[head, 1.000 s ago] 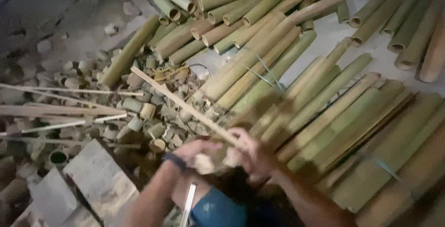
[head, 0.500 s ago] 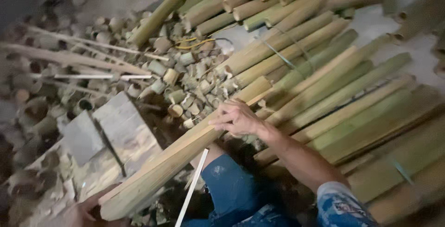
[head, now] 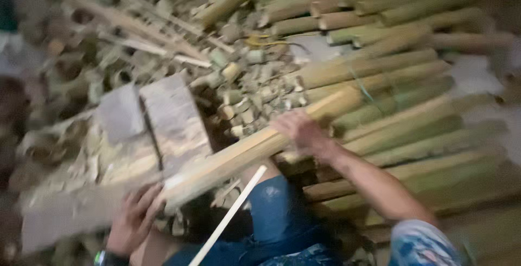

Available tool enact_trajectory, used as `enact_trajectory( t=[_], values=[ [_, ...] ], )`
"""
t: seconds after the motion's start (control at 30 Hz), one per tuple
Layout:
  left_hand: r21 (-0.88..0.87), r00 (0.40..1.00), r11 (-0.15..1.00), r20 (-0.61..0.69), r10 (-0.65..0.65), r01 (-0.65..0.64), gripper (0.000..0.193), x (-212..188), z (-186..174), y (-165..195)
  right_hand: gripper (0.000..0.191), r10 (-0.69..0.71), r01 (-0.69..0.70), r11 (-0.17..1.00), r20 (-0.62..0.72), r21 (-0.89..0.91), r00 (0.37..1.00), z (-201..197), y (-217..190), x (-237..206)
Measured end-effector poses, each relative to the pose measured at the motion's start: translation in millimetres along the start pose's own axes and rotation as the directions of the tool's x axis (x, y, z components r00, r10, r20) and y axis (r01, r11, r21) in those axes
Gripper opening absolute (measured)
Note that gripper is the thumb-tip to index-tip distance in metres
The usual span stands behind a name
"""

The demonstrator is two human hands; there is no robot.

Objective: The person sits on the floor and splits bamboo poles lengthwise into thin strips by hand, prying the halves apart and separating the strips. The split strips are stacked in a growing pile beside them while discarded bamboo segments and scraps accumulate around the work area.

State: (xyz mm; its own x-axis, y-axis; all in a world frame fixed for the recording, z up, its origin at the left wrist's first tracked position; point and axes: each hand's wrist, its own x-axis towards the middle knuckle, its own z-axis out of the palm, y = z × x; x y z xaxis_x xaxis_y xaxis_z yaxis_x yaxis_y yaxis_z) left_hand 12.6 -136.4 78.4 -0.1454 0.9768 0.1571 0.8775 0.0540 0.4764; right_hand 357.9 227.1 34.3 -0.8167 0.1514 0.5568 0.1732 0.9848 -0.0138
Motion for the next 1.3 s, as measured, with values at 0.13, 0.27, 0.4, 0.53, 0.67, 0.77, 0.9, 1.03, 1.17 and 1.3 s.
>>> enact_trajectory(
  t=[0.13,0.27,0.4,0.53,0.67,0.77,0.9,1.03,1.17,1.3],
  values=[
    [0.222,0.963,0.940,-0.131,-0.236,0.260,0.058,32,1,6,0.039,0.237,-0.229,0.970,0.509,-0.079,0.827,9,28,14],
    [0.306,0.888,0.939,-0.459,0.002,0.156,0.068,83,44,17,0.084,0.080,-0.114,0.988,0.287,0.102,0.955,20,42,57],
    [0.154,0.956,0.981,-0.285,-0.073,0.121,0.089,134,96,9,0.064,0.282,-0.280,0.955,0.584,-0.095,0.761,33,28,118],
    [0.212,0.882,0.950,-0.459,-0.109,0.228,0.084,155,99,-6,0.062,0.308,-0.284,0.948,0.657,-0.147,0.688,24,12,168],
    [0.159,0.869,0.964,-0.481,-0.115,0.215,0.083,158,92,-11,0.068,0.346,-0.296,0.933,0.726,-0.203,0.594,18,10,199],
    [0.209,0.878,0.942,-0.456,-0.145,0.264,0.081,170,93,-15,0.075,0.413,-0.314,0.903,0.793,-0.294,0.447,22,17,207],
    [0.190,0.872,0.956,-0.478,-0.110,0.225,0.065,204,90,-38,0.074,0.360,-0.308,0.928,0.721,-0.210,0.592,29,32,203],
    [0.272,0.928,0.961,-0.368,0.053,0.053,0.031,227,70,-64,0.079,0.414,-0.263,0.910,0.742,-0.321,0.527,34,45,200],
    [0.212,0.817,0.976,-0.555,0.159,-0.045,0.053,195,72,-54,0.065,0.405,-0.260,0.912,0.795,-0.317,0.452,38,51,207],
    [0.204,0.744,0.963,-0.668,0.006,0.175,0.062,185,76,-32,0.092,0.452,-0.337,0.884,0.782,-0.325,0.430,39,53,214]
  ],
)
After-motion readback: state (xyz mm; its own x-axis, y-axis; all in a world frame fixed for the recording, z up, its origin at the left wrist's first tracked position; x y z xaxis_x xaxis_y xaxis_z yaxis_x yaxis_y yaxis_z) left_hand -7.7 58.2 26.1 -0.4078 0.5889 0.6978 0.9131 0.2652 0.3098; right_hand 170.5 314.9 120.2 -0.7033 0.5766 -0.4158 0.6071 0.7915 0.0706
